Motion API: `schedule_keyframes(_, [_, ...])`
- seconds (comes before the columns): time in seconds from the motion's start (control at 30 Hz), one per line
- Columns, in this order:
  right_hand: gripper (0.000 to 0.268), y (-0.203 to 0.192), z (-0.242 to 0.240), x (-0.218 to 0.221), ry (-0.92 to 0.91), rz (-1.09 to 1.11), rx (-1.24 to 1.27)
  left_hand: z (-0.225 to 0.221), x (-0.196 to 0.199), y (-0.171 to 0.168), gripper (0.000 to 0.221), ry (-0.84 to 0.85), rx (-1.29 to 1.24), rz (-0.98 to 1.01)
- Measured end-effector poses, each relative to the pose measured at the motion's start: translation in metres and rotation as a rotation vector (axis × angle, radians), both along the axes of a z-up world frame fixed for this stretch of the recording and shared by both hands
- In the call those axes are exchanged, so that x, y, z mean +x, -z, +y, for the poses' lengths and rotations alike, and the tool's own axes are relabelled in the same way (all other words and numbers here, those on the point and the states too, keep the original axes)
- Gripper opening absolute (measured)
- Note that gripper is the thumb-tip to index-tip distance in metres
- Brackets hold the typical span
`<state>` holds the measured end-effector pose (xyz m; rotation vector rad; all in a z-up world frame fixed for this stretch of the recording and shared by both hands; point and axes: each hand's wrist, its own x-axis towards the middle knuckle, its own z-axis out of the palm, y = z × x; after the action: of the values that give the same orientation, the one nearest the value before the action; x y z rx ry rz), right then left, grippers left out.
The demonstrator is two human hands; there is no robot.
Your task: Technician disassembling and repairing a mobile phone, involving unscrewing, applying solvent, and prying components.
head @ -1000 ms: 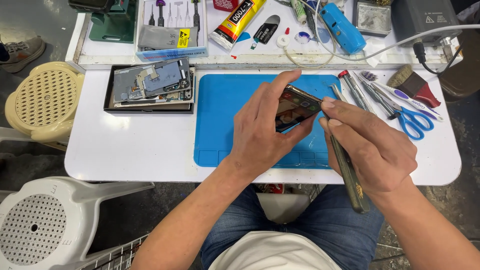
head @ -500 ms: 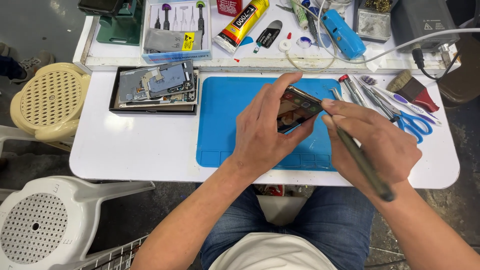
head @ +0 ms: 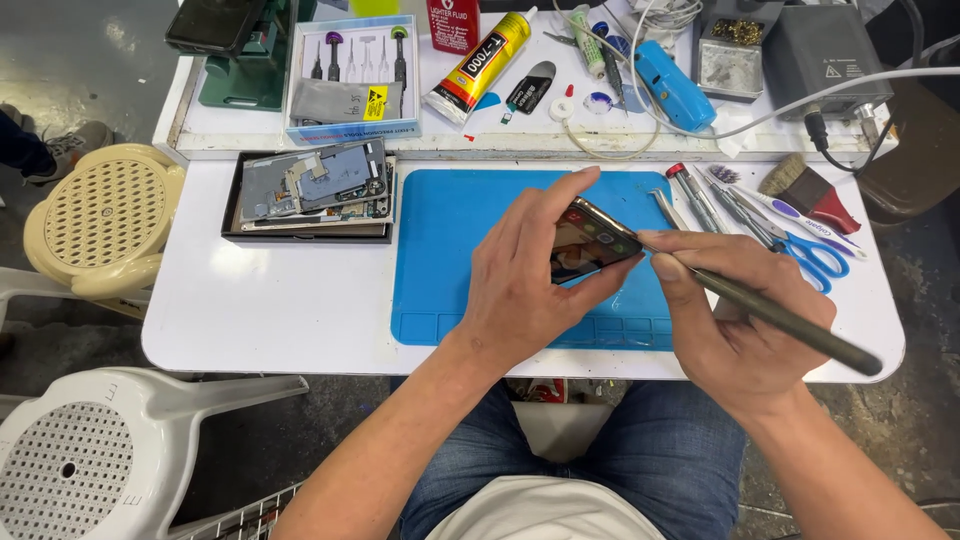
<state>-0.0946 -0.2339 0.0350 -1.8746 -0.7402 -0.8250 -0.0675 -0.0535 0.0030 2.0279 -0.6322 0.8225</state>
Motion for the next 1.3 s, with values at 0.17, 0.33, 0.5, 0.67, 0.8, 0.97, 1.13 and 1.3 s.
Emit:
schedule_keyframes(0.17, [0.011, -0.013, 0.004, -0.009, 0.096, 0.137, 0.022, 0.001, -0.002, -0.002, 0.062, 0.046, -0.009, -0.006])
schedule_keyframes(0.33, [0.01, -0.016, 0.008, -0.015, 0.116, 0.262, 0.119, 0.002, -0.003, -0.002, 0.065, 0.064, -0.02, -0.01])
schedule_keyframes(0.5, [0.012, -0.024, 0.007, -0.012, 0.061, 0.488, 0.28, 0.009, -0.01, -0.014, 0.071, 0.161, -0.048, 0.146])
schedule_keyframes(0.67, [0.009, -0.029, 0.006, -0.01, -0.019, 0.483, 0.225, 0.015, -0.014, -0.013, 0.08, 0.233, -0.087, 0.174])
schedule_keyframes(0.8, [0.009, -0.021, 0.001, -0.009, -0.127, 0.478, 0.251, 0.022, -0.014, -0.013, 0.082, 0.281, -0.084, 0.216])
schedule_keyframes(0.97, [0.008, -0.022, -0.003, -0.005, -0.21, 0.418, 0.165, 0.026, -0.014, -0.014, 0.085, 0.348, -0.084, 0.232])
schedule_keyframes(1.13, [0.008, -0.03, 0.006, -0.014, -0.132, 0.427, 0.187, 0.022, -0.012, -0.013, 0.083, 0.301, -0.096, 0.19])
schedule_keyframes(1.3, [0.009, -0.031, 0.017, -0.013, -0.066, 0.341, 0.186, 0.018, -0.012, -0.014, 0.079, 0.259, -0.094, 0.164])
